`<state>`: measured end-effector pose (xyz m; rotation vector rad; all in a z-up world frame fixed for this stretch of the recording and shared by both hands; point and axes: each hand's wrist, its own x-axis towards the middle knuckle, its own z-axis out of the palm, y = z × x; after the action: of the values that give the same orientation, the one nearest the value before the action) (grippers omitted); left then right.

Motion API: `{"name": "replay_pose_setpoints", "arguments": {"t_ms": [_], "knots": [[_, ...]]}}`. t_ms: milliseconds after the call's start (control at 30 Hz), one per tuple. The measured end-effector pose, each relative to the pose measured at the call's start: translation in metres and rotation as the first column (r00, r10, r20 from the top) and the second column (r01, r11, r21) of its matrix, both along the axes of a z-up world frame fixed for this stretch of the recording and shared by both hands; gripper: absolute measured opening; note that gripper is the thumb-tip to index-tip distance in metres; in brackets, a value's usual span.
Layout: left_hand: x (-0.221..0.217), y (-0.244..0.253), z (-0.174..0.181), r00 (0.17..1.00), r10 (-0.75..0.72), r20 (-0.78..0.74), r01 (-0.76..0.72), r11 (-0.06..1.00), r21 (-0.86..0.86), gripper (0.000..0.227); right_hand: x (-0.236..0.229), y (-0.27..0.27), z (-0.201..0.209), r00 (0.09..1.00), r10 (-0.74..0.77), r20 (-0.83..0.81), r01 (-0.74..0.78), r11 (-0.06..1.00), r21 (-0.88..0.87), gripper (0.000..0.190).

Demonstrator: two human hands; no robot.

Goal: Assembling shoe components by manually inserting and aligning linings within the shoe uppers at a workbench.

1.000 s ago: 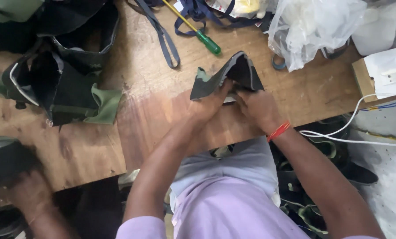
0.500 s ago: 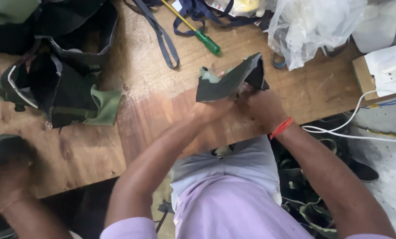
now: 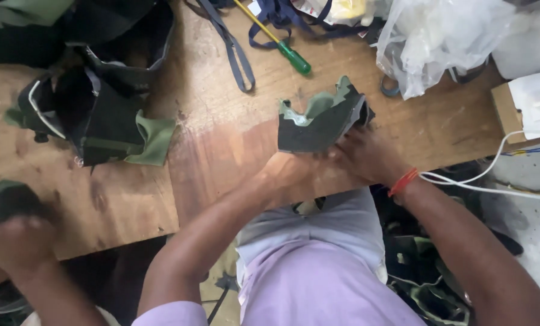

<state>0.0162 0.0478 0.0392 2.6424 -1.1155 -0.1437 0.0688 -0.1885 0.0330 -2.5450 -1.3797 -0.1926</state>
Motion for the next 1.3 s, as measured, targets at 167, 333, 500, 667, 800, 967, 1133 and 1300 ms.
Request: {"name": "replay_pose_setpoints", "arguments": {"t_ms": [167, 333, 500, 667, 800, 967, 1133, 1300], "knots": [[0.018, 0.0, -0.086, 0.992, 0.057, -0.11, -0.054, 0.998, 0.028, 0.022, 0.006, 0.011, -0.041, 0.948, -0.292, -0.127, 0.288, 0.956, -0.05, 0.052], [0.012, 0.005, -0.08, 0.973, 0.08, 0.217, -0.088, 0.996, 0.027, 0.023, 0.0, 0.029, -0.007, 0.954, -0.208, -0.215, 0.252, 0.946, 0.202, 0.028], [0.027, 0.002, -0.082, 0.94, 0.005, 0.341, -0.059, 0.987, 0.148, 0.026, 0.001, 0.022, -0.018, 0.946, -0.313, -0.085, 0.322, 0.937, 0.133, 0.045], [0.03, 0.011, -0.085, 0.955, 0.081, 0.286, -0.031, 0.984, -0.176, 0.033, 0.009, 0.021, 0.007, 0.877, -0.449, -0.17, 0.406, 0.883, -0.235, 0.043], [0.018, -0.017, -0.046, 0.991, 0.118, 0.069, -0.11, 0.988, -0.113, 0.026, 0.013, 0.03, -0.035, 0.9, -0.294, -0.321, 0.346, 0.93, 0.12, 0.042], [0.004, -0.046, 0.016, 0.923, -0.229, -0.311, 0.136, 0.946, -0.293, 0.023, -0.002, 0.058, -0.052, 0.99, -0.056, -0.129, 0.099, 0.93, 0.353, 0.05], [0.063, 0.012, -0.052, 0.974, 0.164, -0.154, -0.196, 0.956, -0.218, 0.021, -0.008, 0.082, -0.037, 0.983, -0.057, -0.176, 0.139, 0.857, 0.496, 0.054], [0.077, 0.064, -0.067, 0.915, 0.395, -0.085, -0.404, 0.902, -0.149, 0.03, 0.004, 0.095, -0.025, 0.929, -0.303, -0.211, 0.356, 0.886, 0.296, 0.036]]}}
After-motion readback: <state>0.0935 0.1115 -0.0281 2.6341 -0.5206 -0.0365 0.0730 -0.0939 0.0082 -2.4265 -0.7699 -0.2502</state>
